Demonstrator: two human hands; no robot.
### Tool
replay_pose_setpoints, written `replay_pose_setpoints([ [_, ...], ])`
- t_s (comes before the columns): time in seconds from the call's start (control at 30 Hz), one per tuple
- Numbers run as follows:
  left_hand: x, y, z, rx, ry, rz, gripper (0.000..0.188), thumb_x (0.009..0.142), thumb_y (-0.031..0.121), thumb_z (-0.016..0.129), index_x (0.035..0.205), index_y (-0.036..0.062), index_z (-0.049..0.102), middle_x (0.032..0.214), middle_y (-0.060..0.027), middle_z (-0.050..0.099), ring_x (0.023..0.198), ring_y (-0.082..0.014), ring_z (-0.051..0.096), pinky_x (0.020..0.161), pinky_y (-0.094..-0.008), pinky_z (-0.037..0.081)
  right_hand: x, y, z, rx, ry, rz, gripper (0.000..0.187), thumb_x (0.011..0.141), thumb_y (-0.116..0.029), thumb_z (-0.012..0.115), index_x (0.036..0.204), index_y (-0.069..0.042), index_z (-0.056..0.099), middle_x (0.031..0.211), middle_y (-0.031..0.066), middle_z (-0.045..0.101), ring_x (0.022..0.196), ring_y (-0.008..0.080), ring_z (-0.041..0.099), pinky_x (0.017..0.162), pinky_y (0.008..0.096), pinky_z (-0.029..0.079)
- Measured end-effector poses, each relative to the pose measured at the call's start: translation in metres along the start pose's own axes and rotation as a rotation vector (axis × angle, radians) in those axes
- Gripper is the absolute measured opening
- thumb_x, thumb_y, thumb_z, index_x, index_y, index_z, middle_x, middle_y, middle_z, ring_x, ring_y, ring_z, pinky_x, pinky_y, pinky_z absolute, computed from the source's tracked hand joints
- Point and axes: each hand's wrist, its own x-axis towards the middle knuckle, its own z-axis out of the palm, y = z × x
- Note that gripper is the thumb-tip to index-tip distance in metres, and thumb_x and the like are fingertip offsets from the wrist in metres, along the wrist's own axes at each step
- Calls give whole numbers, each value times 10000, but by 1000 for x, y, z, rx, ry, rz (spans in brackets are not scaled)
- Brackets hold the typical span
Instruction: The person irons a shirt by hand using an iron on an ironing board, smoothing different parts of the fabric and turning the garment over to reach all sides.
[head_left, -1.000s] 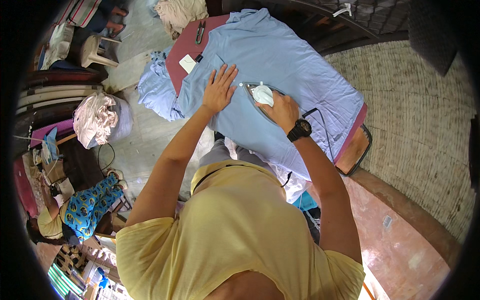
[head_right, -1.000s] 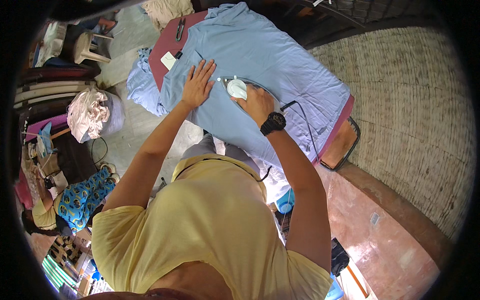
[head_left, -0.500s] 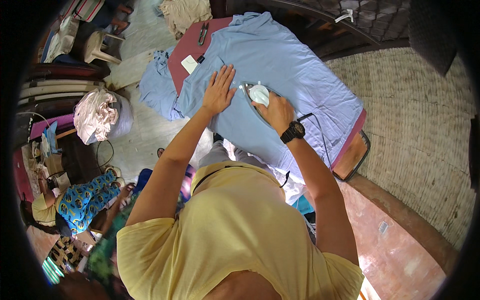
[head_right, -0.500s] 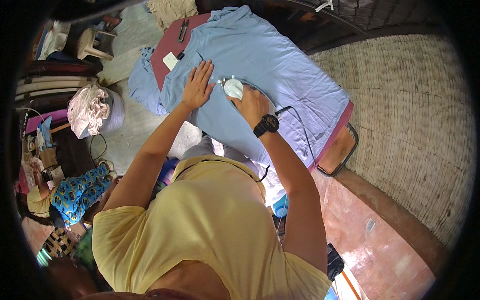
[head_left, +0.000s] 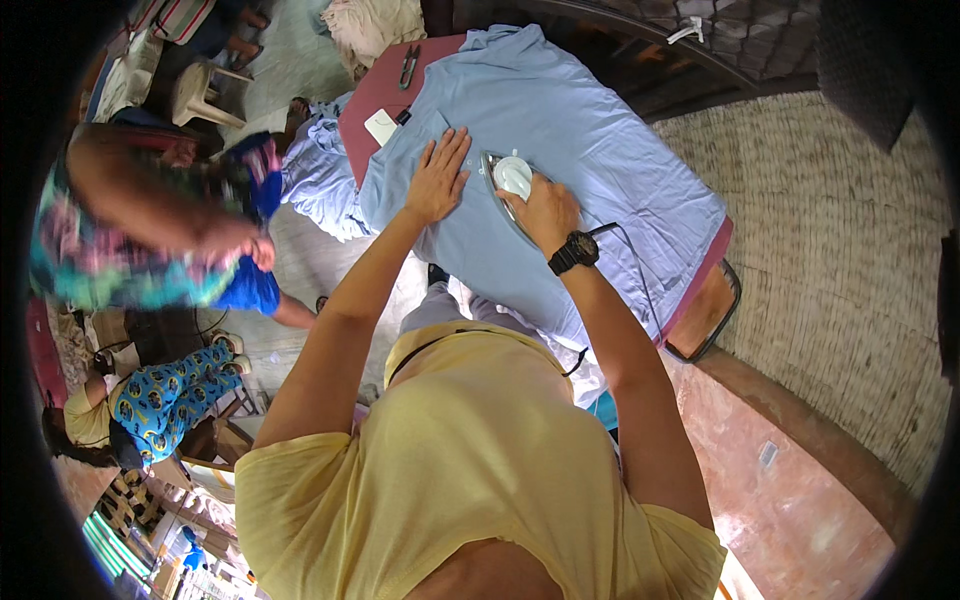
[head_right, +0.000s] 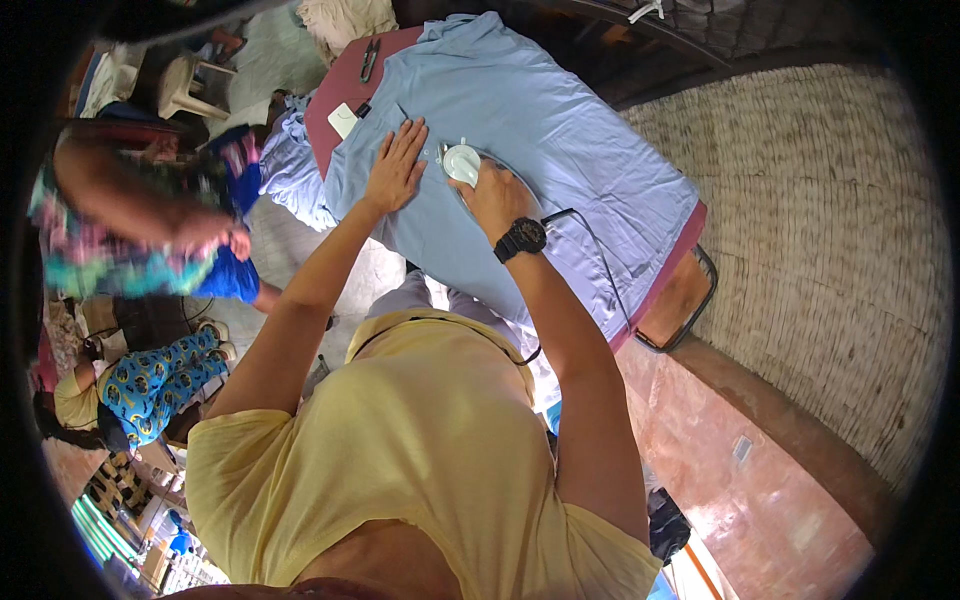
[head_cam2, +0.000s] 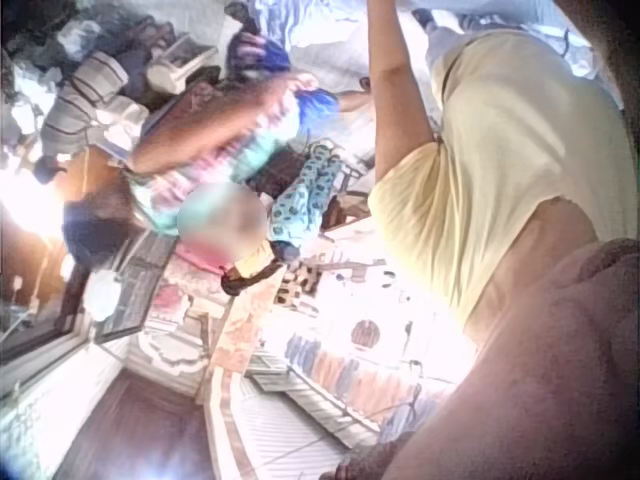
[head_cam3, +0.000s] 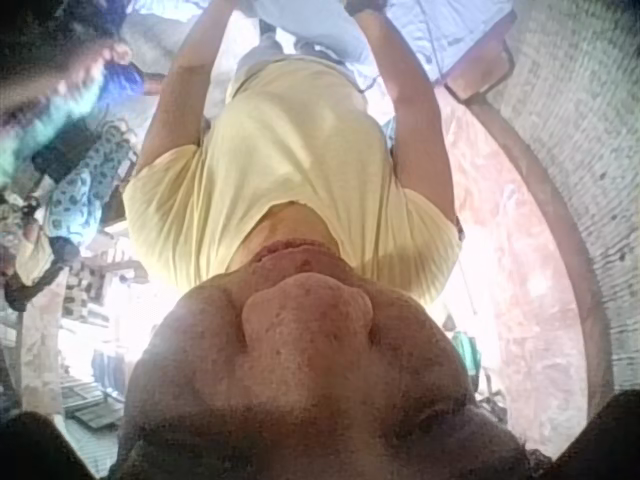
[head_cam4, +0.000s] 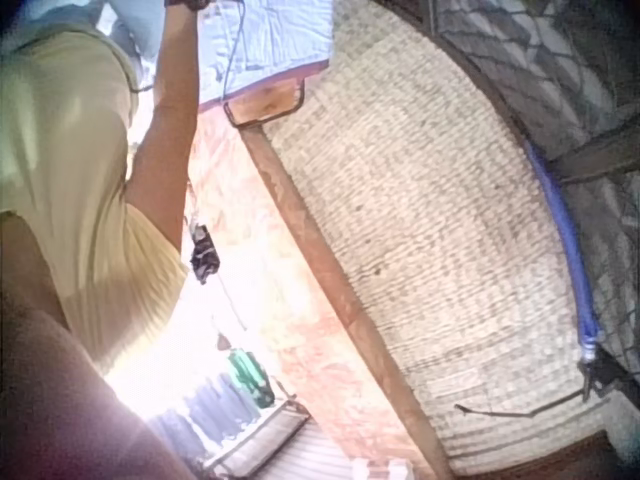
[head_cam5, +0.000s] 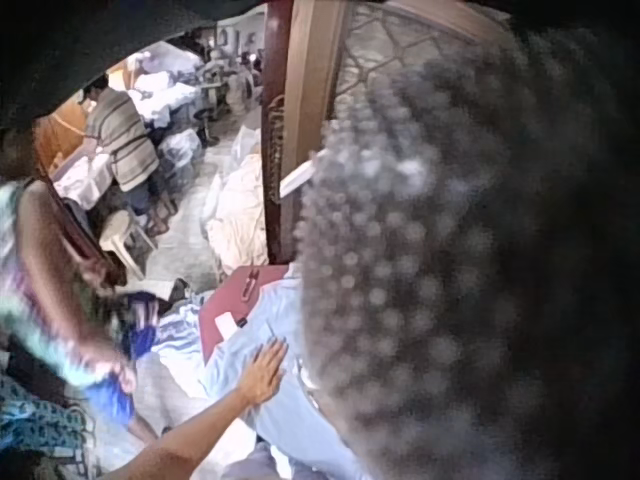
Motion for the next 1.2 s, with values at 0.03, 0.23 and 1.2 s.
replay_pose_setpoints([
  [0.03, 0, 0, 0, 8, 1, -3, 602, 1014, 297, 405, 1558, 87, 256, 1632, -72, 232, 1509, -276, 195, 1218, -475, 137, -6, 1, 0, -14, 1, 0, 581, 776, -558, 757, 944, -7, 690, 794, 243, 696, 744, 425, 687, 649, 500, 546],
  [0.23, 0, 1, 3, 35, 19, 23, 605, 1007, 276, 407, 1558, 81, 251, 1634, -71, 226, 1510, -275, 192, 1219, -475, 138, -13, -5, -3, 21, 1, 33, 571, 792, -554, 743, 943, -7, 688, 815, 250, 695, 774, 431, 684, 664, 504, 547],
  [1.2, 49, -32, -7, 83, 310, -485, 371, 962, 386, 600, 1072, 42, 511, 1095, -196, 614, 890, -408, 652, 735, -496, 506, -133, 192, -62, -70, 136, 83, 548, 706, -594, 800, 941, -105, 719, 750, 163, 706, 719, 371, 693, 632, 456, 556],
])
